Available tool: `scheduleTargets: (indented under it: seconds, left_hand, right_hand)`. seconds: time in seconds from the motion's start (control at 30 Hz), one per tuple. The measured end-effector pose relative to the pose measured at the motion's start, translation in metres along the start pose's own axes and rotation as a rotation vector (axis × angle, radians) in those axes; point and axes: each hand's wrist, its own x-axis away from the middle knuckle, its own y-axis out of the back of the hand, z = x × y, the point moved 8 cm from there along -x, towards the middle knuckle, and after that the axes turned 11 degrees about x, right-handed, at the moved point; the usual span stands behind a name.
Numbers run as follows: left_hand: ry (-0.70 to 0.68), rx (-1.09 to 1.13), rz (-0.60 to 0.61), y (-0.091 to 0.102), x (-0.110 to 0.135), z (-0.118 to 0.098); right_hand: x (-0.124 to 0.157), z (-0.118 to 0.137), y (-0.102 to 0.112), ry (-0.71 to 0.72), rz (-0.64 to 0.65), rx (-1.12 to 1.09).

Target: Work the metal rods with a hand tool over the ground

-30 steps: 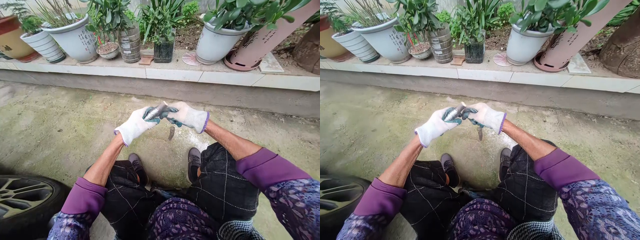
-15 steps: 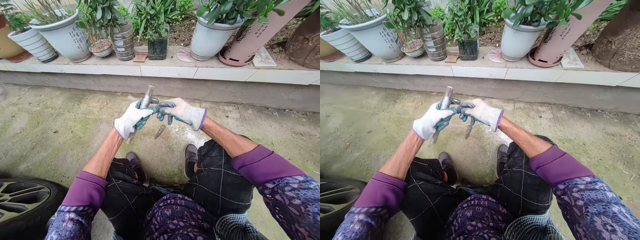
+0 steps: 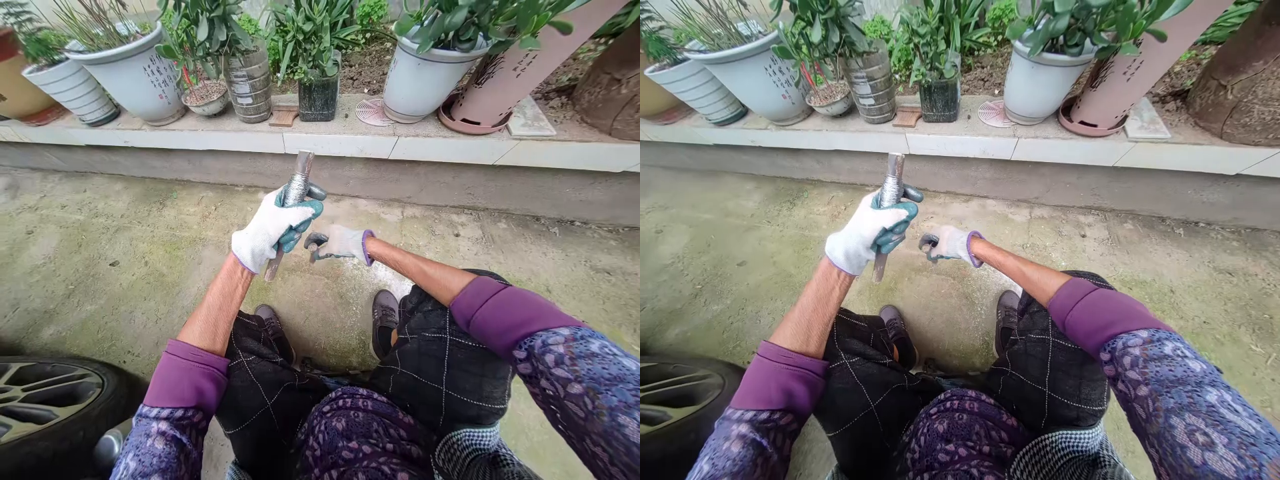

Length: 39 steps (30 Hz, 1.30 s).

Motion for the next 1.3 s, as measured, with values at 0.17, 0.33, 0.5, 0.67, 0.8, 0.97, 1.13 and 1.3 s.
scheduleTargets:
  seconds: [0.17,0.33,0.5,0.67,0.8,0.97,1.13,1.3]
  left_hand:
    - [-0.07,0.081,-0.068,0.023,0.002,-0.013]
    - [-0.15,0.298,-0.307,0.087,0.005,-0.025]
    - [-0.079,0.535,-0.454,0.13,0.007,-0.009]
    - [-0.131,0.528,-0.41,0.109,0.011,-0.006]
    - [-0.222,0.404,-0.29,0.065,0.017,-0.006]
    - [-0.249,0.213,-0.314,0.04,0.023,0.004]
    - [-0.248,0.132,-0.354,0.034,0.026,0.011]
    - [-0.26,-0.053,-0.317,0.02,0.023,0.009]
  right_hand:
    - [-0.01,-0.004,-0.01,-0.048,-0.024,-0.326]
    - [0.006,0.001,-0.002,-0.114,-0.059,-0.556]
    - [0.022,0.019,0.041,-0.033,-0.308,-0.666]
    - [0.027,-0.005,0.095,-0.035,-0.563,-0.935]
    - [0.022,-0.047,0.124,-0.131,-0.722,-0.916]
    - [0.003,-0.078,0.129,-0.21,-0.774,-0.763]
    - [-0.017,-0.094,0.121,-0.269,-0.771,-0.761]
    - [-0.032,-0.108,0.113,-0.365,-0.83,-0.794]
